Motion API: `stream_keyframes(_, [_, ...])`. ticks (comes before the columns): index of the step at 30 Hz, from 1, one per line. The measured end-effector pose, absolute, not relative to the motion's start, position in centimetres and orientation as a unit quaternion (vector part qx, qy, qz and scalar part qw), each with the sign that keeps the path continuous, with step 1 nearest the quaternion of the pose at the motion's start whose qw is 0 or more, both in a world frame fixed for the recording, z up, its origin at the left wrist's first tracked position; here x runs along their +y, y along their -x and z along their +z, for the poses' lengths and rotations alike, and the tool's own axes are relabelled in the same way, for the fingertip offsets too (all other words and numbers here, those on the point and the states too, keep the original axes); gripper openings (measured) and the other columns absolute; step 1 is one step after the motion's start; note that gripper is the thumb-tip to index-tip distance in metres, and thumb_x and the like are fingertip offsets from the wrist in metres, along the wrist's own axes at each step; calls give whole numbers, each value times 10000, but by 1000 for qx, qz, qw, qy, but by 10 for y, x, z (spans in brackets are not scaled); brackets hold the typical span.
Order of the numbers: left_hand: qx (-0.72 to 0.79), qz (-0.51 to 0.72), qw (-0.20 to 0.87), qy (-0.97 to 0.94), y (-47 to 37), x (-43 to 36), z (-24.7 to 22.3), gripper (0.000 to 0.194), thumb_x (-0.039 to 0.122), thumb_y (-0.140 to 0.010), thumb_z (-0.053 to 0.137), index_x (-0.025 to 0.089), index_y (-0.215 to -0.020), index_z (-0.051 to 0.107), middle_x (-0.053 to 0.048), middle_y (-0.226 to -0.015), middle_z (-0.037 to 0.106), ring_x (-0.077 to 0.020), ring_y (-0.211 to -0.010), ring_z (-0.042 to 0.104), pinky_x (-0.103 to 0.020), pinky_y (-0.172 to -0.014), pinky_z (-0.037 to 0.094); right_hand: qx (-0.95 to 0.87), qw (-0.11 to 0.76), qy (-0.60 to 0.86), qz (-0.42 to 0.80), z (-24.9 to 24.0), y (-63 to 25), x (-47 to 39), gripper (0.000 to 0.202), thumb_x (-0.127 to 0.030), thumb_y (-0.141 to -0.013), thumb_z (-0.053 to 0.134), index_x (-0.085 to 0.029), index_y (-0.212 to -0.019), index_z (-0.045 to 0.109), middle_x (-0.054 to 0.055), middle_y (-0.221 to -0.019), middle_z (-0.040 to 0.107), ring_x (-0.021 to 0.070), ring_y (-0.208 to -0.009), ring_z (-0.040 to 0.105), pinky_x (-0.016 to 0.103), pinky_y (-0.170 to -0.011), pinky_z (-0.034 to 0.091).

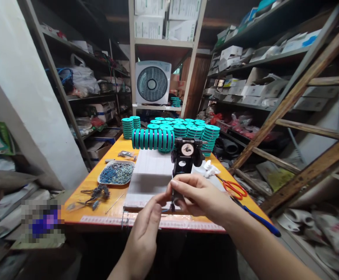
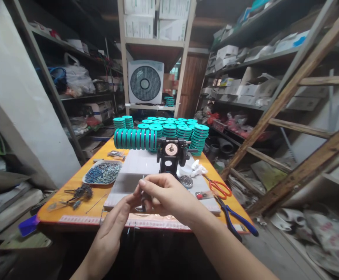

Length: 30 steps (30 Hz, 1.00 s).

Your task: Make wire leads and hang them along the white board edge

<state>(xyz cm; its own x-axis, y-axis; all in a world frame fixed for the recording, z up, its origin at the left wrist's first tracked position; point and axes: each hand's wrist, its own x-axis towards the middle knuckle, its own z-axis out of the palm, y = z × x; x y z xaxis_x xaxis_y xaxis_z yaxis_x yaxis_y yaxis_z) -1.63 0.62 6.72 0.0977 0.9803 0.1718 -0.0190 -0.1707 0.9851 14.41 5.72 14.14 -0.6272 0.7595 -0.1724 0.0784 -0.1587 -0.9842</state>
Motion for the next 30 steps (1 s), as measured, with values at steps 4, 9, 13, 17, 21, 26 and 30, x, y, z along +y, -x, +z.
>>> stream_keyframes(4, [318,486,626,-521,9,2,76,370,388,-924,339,210,-1213,485,-40,-888,626,-150,-877,586,-288,-891,420,-588,263,318,695,146,-147,55,455,-538,-826,481,-102,-954,463,-17,-594,412,-41,-387,259,58,-359,173])
stream_keyframes(9, [262,460,713,-460,12,-16,46,355,360,-909,372,156,-1163,514,-70,-790,608,-167,-718,598,-294,-714,455,-582,248,334,699,139,-153,57,492,-573,-811,486,-115,-988,463,-18,-610,417,-48,-383,240,61,-352,147])
stream_keyframes(13, [323,447,701,-451,16,-19,18,385,407,-877,437,190,-1181,532,-97,-1059,608,-197,-944,597,-323,-898,437,-589,234,340,694,126,-152,61,525,-592,-807,481,-100,-991,471,-8,-631,436,-47,-413,275,62,-370,155])
stream_keyframes(17, [413,441,592,-533,16,-7,20,458,433,-895,386,260,-1320,378,-39,-1377,387,-166,-1230,414,-284,-1065,307,-582,227,348,699,124,-149,63,545,-599,-791,497,-82,-955,457,-9,-616,430,-38,-425,310,63,-378,168])
stream_keyframes(21, [446,439,491,-605,9,4,44,437,420,-901,386,304,-1318,325,14,-1390,340,-117,-1293,293,-204,-1081,217,-582,224,346,701,128,-149,63,527,-588,-798,491,-79,-933,458,-6,-613,438,-31,-417,312,61,-371,180])
stream_keyframes(26, [437,442,514,-591,-5,5,49,367,459,-905,336,156,-848,536,-37,-783,530,-111,-750,491,-208,-730,393,-547,226,357,723,115,-151,63,535,-570,-814,476,-123,-1105,443,-19,-602,447,-32,-341,259,69,-321,169])
stream_keyframes(30, [316,484,719,-386,-13,1,23,360,426,-894,390,119,-755,516,-6,-554,475,-99,-566,483,-284,-714,441,-452,265,315,791,89,-143,64,449,-545,-862,365,-151,-1077,366,-2,-679,507,-3,-311,289,106,-295,234])
